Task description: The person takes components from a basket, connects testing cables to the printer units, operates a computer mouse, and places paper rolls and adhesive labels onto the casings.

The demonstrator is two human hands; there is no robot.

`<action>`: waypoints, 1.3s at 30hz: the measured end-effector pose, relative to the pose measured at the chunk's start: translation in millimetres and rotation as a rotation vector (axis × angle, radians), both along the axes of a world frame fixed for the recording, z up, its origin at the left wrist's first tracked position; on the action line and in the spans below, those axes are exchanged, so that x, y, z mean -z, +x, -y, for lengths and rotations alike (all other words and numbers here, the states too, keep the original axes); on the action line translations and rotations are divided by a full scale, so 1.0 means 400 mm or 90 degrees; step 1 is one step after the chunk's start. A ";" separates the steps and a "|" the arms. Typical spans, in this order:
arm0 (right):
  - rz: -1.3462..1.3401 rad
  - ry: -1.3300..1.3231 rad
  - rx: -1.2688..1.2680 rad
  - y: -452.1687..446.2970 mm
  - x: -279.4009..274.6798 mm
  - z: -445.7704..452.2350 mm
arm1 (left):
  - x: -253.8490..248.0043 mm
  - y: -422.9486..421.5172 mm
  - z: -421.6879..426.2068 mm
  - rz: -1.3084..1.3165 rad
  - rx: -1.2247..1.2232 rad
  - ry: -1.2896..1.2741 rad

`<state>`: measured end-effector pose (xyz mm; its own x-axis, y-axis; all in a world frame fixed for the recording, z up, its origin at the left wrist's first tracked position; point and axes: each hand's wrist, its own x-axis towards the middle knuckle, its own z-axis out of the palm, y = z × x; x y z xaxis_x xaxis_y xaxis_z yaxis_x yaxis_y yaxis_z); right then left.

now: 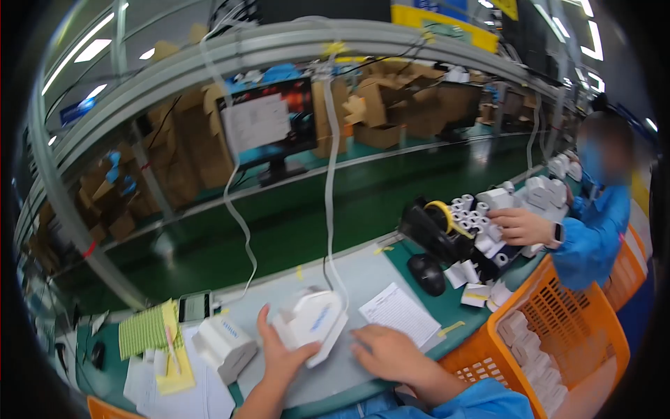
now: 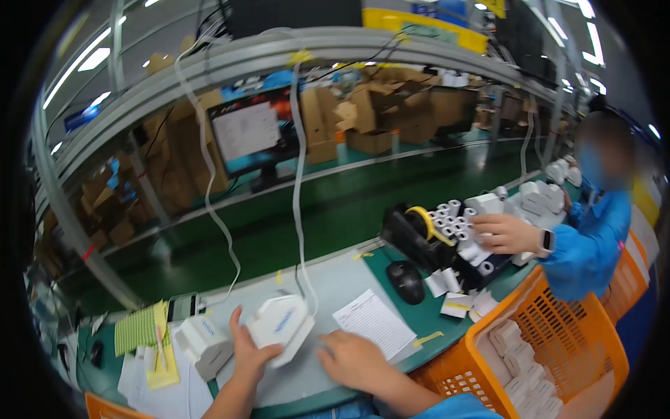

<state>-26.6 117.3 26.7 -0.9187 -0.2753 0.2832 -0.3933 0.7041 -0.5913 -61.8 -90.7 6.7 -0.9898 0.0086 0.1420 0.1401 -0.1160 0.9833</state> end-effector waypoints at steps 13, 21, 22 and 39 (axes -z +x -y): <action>0.346 -0.782 -0.156 -0.023 0.056 0.086 | -0.068 0.069 -0.016 0.007 0.172 0.312; 0.135 -0.995 -0.009 -0.139 -0.009 -0.063 | -0.077 0.147 0.083 -0.056 0.170 -0.232; 0.181 -0.853 0.051 -0.157 -0.012 -0.059 | -0.073 0.149 0.084 -0.097 0.142 -0.315; 0.141 -0.446 -0.145 -0.009 -0.021 0.042 | -0.095 0.145 0.062 -0.384 0.154 -0.660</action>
